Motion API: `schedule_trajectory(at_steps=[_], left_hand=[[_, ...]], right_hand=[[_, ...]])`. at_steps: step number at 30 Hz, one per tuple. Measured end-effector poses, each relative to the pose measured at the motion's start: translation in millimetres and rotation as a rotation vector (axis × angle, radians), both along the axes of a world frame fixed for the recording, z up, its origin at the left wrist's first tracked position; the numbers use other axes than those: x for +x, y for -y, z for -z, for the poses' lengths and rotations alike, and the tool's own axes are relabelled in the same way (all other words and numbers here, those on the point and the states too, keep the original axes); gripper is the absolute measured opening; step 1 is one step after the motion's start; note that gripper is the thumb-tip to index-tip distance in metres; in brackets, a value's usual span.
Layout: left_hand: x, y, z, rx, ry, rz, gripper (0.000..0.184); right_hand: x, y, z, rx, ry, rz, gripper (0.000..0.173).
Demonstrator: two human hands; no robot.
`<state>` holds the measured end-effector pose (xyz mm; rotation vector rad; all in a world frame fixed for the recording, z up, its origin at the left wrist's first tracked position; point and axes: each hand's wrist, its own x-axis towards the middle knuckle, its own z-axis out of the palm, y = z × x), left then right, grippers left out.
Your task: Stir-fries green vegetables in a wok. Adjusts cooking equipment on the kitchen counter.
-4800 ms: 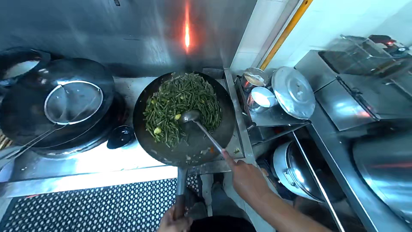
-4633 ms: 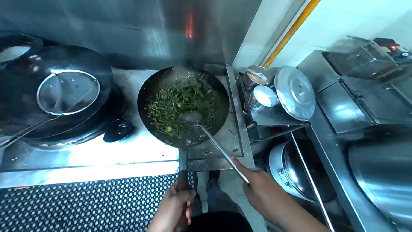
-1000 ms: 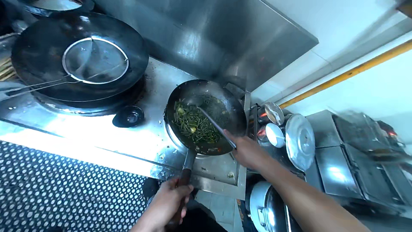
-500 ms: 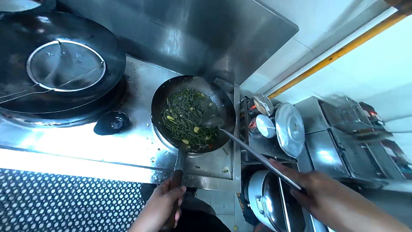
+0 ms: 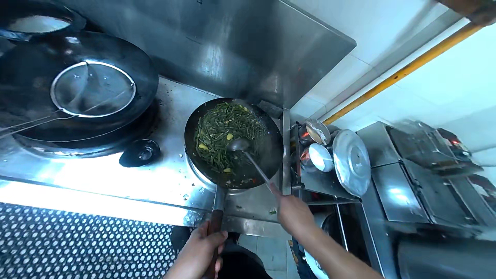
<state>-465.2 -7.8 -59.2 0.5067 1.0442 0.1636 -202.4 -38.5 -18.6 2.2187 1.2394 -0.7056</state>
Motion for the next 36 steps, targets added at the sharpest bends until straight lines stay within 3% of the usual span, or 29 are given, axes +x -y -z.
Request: schedule_trajectory(at_steps=[3, 6, 9, 15, 18, 20, 22, 25, 29, 33, 36], left_hand=[[5, 4, 14, 0.039, -0.021, -0.042, 0.022], [8, 8, 2, 0.061, -0.045, -0.062, 0.021], [15, 14, -3, 0.058, -0.073, -0.025, 0.022], [21, 17, 5, 0.084, -0.115, -0.101, 0.021], [22, 17, 6, 0.083, -0.12, -0.101, 0.021], [22, 17, 6, 0.08, -0.117, -0.103, 0.023], [23, 19, 0, 0.084, -0.122, -0.122, 0.022], [27, 21, -20, 0.099, -0.128, -0.09, 0.018], [24, 18, -5, 0.079, -0.114, -0.088, 0.019], [23, 15, -1, 0.082, -0.11, -0.064, 0.018], [20, 14, 4, 0.102, -0.101, -0.027, 0.022]], right_hand=[[13, 14, 8, 0.12, -0.17, 0.103, 0.081], [44, 27, -19, 0.268, -0.325, 0.188, 0.073], [77, 11, -38, 0.354, -0.302, 0.178, 0.07], [141, -66, 11, 0.445, -0.342, 0.119, 0.074], [146, -82, 39, 0.396, -0.654, 0.267, 0.076], [137, -80, 37, 0.326, -0.921, 0.422, 0.075], [134, -70, 25, 0.275, -1.039, 0.442, 0.073], [129, -39, -17, 0.213, -0.872, 0.268, 0.072], [112, 2, -57, 0.229, -0.579, 0.131, 0.072], [115, 6, -32, 0.387, -0.382, 0.192, 0.073], [114, 8, 3, 0.48, -0.454, 0.371, 0.074]])
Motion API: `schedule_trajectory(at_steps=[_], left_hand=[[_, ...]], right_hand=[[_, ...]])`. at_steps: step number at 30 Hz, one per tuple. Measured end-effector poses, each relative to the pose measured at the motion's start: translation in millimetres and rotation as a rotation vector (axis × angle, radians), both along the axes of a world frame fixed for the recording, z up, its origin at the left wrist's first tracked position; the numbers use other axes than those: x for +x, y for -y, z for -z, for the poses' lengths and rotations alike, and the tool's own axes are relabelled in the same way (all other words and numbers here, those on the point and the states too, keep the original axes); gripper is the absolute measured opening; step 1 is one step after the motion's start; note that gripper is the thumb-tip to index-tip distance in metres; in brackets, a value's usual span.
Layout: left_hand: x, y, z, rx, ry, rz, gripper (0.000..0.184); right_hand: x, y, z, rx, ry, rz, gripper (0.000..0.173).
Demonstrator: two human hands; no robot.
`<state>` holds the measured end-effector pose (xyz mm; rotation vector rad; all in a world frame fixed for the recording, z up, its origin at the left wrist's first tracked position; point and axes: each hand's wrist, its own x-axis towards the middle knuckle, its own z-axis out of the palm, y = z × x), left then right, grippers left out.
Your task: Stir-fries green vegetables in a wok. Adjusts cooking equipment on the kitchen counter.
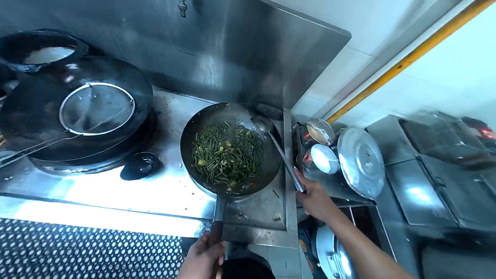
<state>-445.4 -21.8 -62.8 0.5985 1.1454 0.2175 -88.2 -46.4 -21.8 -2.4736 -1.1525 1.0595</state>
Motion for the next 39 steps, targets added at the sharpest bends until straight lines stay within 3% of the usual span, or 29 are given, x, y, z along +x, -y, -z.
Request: schedule_trajectory(at_steps=[2, 7, 10, 14, 17, 20, 24, 27, 31, 37, 39], left_hand=[[-4, -1, 2, 0.003, 0.009, 0.006, 0.023], [-8, -5, 10, -0.011, 0.041, 0.043, 0.025], [-14, -8, -3, -0.009, 0.032, 0.073, 0.025], [-19, -12, -3, -0.033, 0.029, 0.062, 0.025], [-15, -12, -5, -0.027, 0.029, 0.005, 0.023], [-14, -7, -9, -0.038, 0.033, -0.012, 0.023], [-13, -7, -10, -0.039, 0.013, -0.076, 0.023], [-7, 1, -20, -0.029, -0.001, -0.108, 0.021], [-2, 6, -21, -0.027, 0.003, -0.135, 0.021], [-2, 1, -16, -0.035, -0.012, -0.059, 0.022], [-1, 3, -22, -0.012, -0.032, -0.032, 0.021]], right_hand=[[-30, 10, 13, 0.048, -0.223, 0.198, 0.075], [-129, 10, 18, 0.198, -1.074, 0.776, 0.065], [-135, -1, 18, 0.232, -1.281, 0.775, 0.058], [-132, 9, -13, 0.134, -0.849, 0.355, 0.081], [-126, 11, -43, 0.006, -0.457, 0.062, 0.08], [-103, 0, -54, -0.076, -0.156, -0.069, 0.075], [-33, -33, -13, 0.011, 0.089, -0.165, 0.073], [13, -47, 21, 0.029, 0.04, -0.14, 0.074], [17, -36, 50, 0.014, -0.237, -0.011, 0.074], [-33, -18, 49, 0.023, -1.222, 0.515, 0.061], [-31, -9, 44, 0.035, -1.338, 0.534, 0.059]])
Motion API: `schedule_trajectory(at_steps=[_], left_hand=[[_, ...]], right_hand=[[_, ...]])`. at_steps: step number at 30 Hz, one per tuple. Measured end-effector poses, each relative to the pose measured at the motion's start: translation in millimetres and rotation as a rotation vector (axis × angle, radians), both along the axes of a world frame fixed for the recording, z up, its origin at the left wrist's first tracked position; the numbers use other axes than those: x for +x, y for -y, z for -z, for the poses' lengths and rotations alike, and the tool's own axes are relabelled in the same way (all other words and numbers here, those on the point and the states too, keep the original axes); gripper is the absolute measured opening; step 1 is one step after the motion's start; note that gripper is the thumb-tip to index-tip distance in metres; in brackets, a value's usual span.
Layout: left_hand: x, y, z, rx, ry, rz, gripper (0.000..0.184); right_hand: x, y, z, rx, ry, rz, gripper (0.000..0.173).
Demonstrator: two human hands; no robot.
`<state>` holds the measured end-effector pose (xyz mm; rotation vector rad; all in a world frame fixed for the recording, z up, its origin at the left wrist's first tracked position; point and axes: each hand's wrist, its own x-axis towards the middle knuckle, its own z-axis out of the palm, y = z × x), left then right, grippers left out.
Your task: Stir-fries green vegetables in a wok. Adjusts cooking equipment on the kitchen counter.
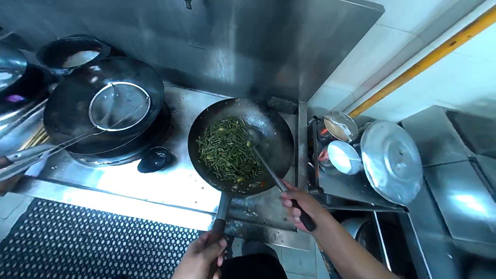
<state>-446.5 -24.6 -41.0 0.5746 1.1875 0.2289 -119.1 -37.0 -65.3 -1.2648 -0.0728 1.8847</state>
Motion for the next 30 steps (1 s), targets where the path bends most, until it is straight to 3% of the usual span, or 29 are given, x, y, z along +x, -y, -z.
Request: schedule_trajectory(at_steps=[4, 8, 14, 18, 21, 26, 30], left_hand=[[-1, -3, -13, -0.005, 0.01, 0.055, 0.02], [-4, -11, 1, -0.007, 0.014, 0.021, 0.024], [-18, -24, 26, -0.047, 0.067, 0.079, 0.026], [-27, -28, 27, -0.05, 0.1, 0.086, 0.028], [-31, -28, 27, -0.052, 0.119, 0.083, 0.029], [-33, -23, 30, -0.054, 0.15, 0.014, 0.03], [-33, -23, 31, -0.058, 0.146, -0.028, 0.028]], right_hand=[[-3, 24, -35, 0.044, 0.323, -0.168, 0.079], [-31, 34, -77, 0.04, 0.768, -0.438, 0.08], [-67, 33, -116, -0.021, 1.216, -0.749, 0.075], [-76, -5, -119, -0.13, 1.489, -0.854, 0.07], [-74, -42, -108, -0.098, 1.675, -0.921, 0.071], [-83, -82, -85, -0.065, 1.822, -1.091, 0.077], [-84, -76, -72, -0.078, 1.877, -1.372, 0.079]])
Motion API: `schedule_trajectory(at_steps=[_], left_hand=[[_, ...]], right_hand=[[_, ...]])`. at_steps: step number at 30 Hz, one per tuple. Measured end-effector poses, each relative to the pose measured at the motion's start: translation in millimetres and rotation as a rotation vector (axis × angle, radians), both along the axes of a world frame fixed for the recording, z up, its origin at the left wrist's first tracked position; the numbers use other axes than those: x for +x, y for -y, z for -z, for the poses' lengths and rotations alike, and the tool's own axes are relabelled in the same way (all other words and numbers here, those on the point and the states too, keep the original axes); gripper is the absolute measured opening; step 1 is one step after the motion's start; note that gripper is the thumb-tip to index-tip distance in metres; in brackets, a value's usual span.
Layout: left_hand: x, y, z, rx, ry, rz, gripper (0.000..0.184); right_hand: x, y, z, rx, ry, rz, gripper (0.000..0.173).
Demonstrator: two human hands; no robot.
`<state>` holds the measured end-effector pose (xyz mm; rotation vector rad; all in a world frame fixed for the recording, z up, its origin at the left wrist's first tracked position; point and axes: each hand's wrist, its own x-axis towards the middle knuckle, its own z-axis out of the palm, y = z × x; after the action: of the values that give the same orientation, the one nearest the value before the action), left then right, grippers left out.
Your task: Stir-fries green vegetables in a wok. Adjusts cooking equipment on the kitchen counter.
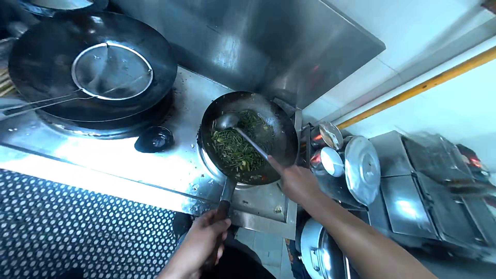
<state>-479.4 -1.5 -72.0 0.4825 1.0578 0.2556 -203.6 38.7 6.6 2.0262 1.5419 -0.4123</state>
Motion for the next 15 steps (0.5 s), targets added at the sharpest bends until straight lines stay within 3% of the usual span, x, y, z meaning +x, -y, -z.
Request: schedule_trajectory(at_steps=[4, 8, 11, 15], left_hand=[[3, 5, -9, 0.014, -0.022, -0.019, 0.026], [12, 15, -19, 0.015, -0.022, -0.026, 0.022], [17, 16, -15, -0.004, -0.026, -0.076, 0.024], [28, 21, -29, 0.0, -0.042, 0.006, 0.022]], right_hand=[[28, 36, -10, -0.063, 0.021, -0.062, 0.077], [67, 74, -40, -0.128, -0.011, 0.019, 0.078], [99, 99, -62, -0.056, -0.065, 0.042, 0.078], [131, 125, -107, 0.039, -0.078, 0.045, 0.073]])
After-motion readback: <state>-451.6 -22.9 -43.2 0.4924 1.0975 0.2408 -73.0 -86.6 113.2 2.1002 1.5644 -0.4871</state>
